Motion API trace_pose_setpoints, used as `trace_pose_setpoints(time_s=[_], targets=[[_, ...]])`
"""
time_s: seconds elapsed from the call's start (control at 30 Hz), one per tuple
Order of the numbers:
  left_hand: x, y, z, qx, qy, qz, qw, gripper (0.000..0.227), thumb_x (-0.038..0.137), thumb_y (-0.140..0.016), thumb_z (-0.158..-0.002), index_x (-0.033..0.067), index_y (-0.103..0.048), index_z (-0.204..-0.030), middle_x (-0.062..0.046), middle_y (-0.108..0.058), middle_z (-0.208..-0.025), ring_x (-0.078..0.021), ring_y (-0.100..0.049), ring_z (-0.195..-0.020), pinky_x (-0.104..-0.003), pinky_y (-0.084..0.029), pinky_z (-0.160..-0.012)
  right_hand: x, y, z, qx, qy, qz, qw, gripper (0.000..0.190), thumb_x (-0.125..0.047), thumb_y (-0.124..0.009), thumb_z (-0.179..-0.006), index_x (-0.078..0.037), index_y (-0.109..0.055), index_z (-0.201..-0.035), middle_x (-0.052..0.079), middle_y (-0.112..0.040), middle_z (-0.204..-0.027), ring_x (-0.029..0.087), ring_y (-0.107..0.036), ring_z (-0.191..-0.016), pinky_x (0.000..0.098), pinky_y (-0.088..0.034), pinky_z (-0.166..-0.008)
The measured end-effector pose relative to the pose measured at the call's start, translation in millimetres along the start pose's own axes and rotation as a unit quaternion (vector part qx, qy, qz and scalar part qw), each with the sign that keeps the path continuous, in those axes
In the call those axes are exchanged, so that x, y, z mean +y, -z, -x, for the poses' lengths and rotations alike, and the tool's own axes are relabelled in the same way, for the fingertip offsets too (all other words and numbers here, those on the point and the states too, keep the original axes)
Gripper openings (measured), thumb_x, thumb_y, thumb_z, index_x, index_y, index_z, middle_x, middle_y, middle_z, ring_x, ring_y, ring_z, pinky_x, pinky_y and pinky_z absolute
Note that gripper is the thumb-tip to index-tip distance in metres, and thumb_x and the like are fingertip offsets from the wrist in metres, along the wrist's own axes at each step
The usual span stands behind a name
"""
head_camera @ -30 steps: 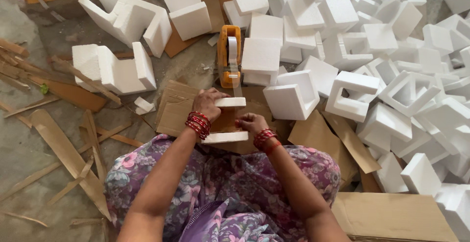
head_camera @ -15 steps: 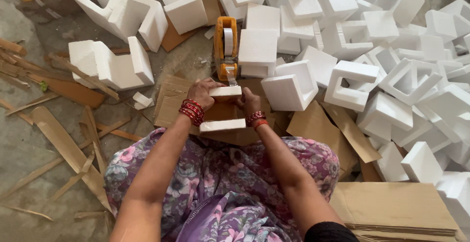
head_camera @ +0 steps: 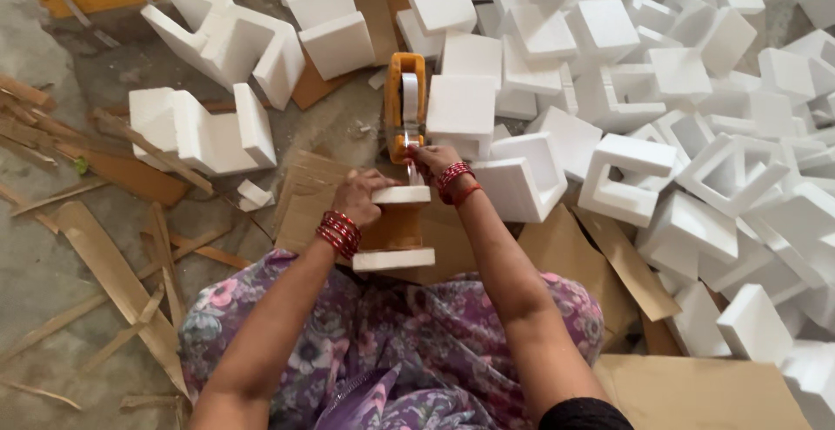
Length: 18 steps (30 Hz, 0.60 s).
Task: The person assembles protective packaging by placing white foam pieces onto cardboard inserts and securing them with a tape dispenser. The person repeats this process multiple times, stacking the finished units.
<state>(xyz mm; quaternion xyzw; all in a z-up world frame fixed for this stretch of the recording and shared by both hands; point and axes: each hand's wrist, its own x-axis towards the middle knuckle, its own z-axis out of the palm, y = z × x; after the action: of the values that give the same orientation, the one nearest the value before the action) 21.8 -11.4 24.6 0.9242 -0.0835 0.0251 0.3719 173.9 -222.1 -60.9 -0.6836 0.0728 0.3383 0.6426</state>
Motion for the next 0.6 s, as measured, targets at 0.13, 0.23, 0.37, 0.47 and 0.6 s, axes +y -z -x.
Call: trace_pose_setpoints(time_s=[0.13,0.23,0.37,0.47,0.6], targets=[[5.7,0.0,-0.2,-0.001,0.025,0.022,0.999,0.06,-0.004,-0.059,-0.064,0.0285,-0.079,-0.111,0.002,-0.073,-0.105,-0.0309,-0.059,-0.099,-0.038,-0.053,-0.093,7.3,-0.4,-13.4,0.029,-0.004,-0.056,0.998,0.02,-0.02,-0.081,-0.089,-0.001,-0.077,-0.09,0.004,-0.075,-0.078,0.01,-0.063,-0.062,0.0251,-0.049,-0.055],[7.8,1.6,-4.7,0.004,0.015,0.009,1.0,0.059,-0.005,-0.06,-0.064,0.0268,-0.08,-0.11,0.001,-0.073,-0.104,-0.0312,-0.059,-0.099,-0.039,-0.052,-0.092,14.4,-0.6,-15.8,0.051,-0.019,-0.043,0.998,0.02,-0.019,-0.082,-0.088,0.0,-0.077,-0.091,0.005,-0.075,-0.078,0.011,-0.065,-0.063,0.0253,-0.051,-0.056],[2.2,0.3,-8.0,0.0,0.015,0.023,1.0,0.058,-0.007,-0.059,-0.065,0.023,-0.079,-0.11,0.001,-0.073,-0.103,-0.031,-0.058,-0.098,-0.04,-0.051,-0.092,15.7,-2.6,-21.9,0.072,0.0,-0.036,0.997,0.018,-0.016,-0.081,-0.088,0.001,-0.077,-0.092,0.006,-0.075,-0.079,0.012,-0.065,-0.061,0.0276,-0.052,-0.054],[-6.0,-5.3,-11.3,0.008,0.004,0.03,1.0,0.057,-0.007,-0.059,-0.065,0.0216,-0.079,-0.11,0.0,-0.073,-0.105,-0.0315,-0.058,-0.099,-0.04,-0.052,-0.092,26.1,-1.2,-30.3,0.085,-0.002,-0.059,0.995,0.016,-0.014,-0.08,-0.088,0.002,-0.077,-0.093,0.008,-0.075,-0.079,0.014,-0.067,-0.062,0.0294,-0.055,-0.056],[-8.1,-10.3,-16.6,0.03,-0.027,-0.002,0.999,0.059,-0.009,-0.057,-0.064,0.0187,-0.077,-0.112,-0.001,-0.073,-0.108,-0.0309,-0.057,-0.097,-0.04,-0.052,-0.094,51.1,5.9,-37.3,0.134,0.01,0.101,0.986,0.02,-0.012,-0.076,-0.088,0.008,-0.075,-0.093,0.012,-0.078,-0.082,0.018,-0.074,-0.07,0.0358,-0.057,-0.059]])
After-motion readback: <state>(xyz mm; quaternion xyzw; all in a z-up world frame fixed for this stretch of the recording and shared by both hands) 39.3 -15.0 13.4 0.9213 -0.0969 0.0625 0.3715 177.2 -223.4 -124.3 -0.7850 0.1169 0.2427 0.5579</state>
